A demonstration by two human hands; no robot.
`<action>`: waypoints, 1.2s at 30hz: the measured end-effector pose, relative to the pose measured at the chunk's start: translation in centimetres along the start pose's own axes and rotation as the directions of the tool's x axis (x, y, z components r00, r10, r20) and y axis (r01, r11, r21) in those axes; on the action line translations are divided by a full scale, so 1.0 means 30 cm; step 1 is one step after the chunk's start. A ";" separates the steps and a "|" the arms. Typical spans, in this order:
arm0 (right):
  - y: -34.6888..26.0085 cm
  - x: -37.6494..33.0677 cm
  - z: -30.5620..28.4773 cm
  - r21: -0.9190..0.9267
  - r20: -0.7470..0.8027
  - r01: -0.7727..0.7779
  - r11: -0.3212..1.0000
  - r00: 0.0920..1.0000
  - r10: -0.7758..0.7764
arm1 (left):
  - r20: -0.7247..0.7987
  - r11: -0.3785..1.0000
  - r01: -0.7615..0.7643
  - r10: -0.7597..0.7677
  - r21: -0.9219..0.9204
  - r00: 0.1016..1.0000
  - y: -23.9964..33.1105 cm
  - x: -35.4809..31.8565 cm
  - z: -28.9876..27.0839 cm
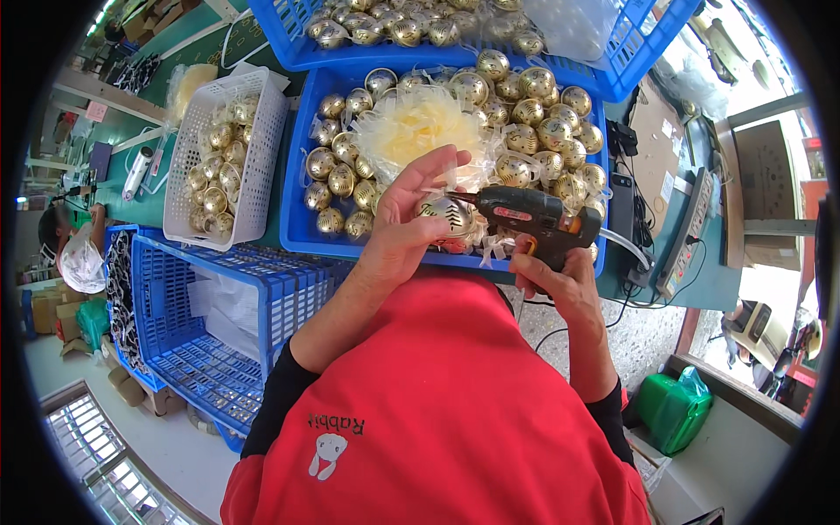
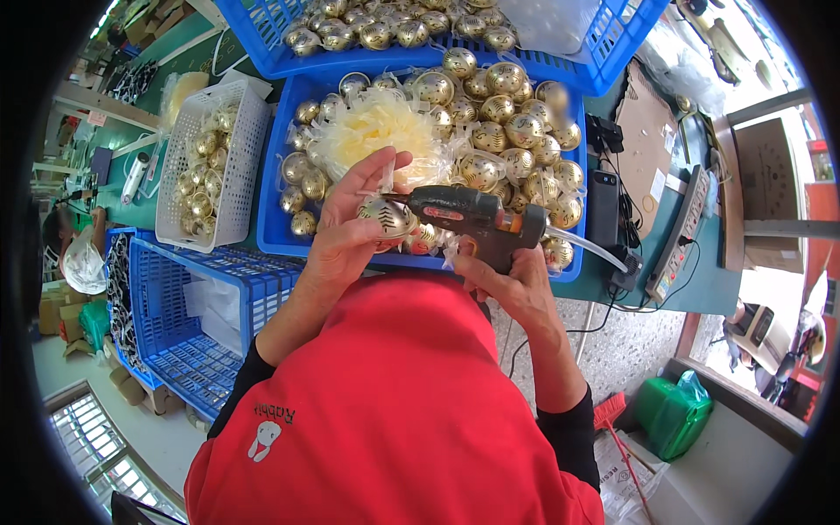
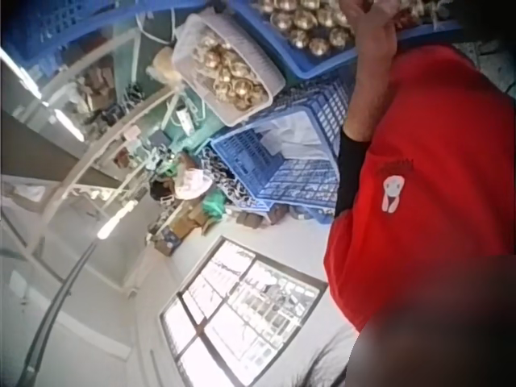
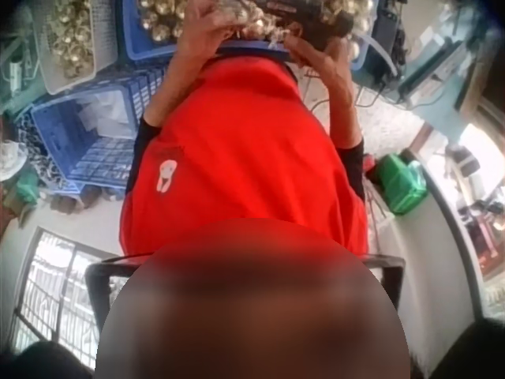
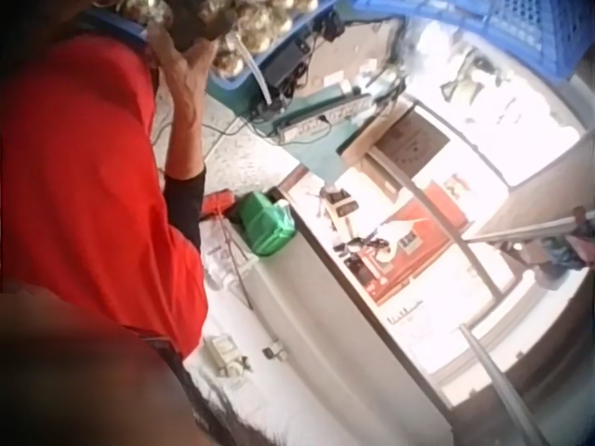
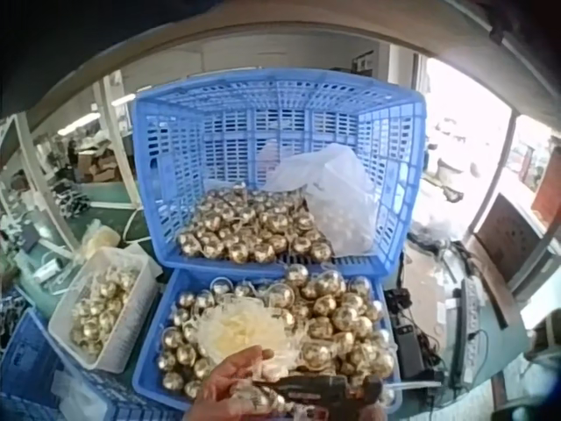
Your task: Using a hot glue gun to attach white ruffled plastic decorations to gold spherical Christmas ornaments.
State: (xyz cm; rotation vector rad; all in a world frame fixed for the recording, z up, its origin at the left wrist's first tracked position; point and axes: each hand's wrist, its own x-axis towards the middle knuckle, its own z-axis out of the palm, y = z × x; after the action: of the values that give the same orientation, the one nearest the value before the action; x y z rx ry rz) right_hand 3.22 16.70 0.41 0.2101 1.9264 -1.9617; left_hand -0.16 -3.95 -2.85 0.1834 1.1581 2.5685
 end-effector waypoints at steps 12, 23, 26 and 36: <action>-0.008 -0.013 -0.043 -0.065 0.042 0.145 0.987 0.989 -0.143 | -0.024 0.999 0.025 -0.024 0.038 0.999 0.026 -0.017 0.032; -0.141 0.024 -0.087 -0.359 0.116 0.220 0.907 0.975 -0.191 | -0.016 0.792 -0.204 0.260 0.576 0.965 0.073 -0.011 -0.007; -0.105 0.028 -0.086 -0.162 0.010 0.196 0.967 0.980 -0.197 | -0.134 0.942 -0.073 0.123 0.328 0.983 0.083 -0.045 0.013; -0.079 0.020 -0.088 0.282 -0.048 0.224 0.933 0.974 -0.219 | 0.165 0.912 0.403 -0.387 -0.081 0.907 -0.065 -0.018 0.068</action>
State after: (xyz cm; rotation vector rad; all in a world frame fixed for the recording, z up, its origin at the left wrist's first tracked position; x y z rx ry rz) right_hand 1.37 19.17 2.27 0.0868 1.7314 -2.3940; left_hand 1.30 -1.47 -2.94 0.0952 0.8868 2.2117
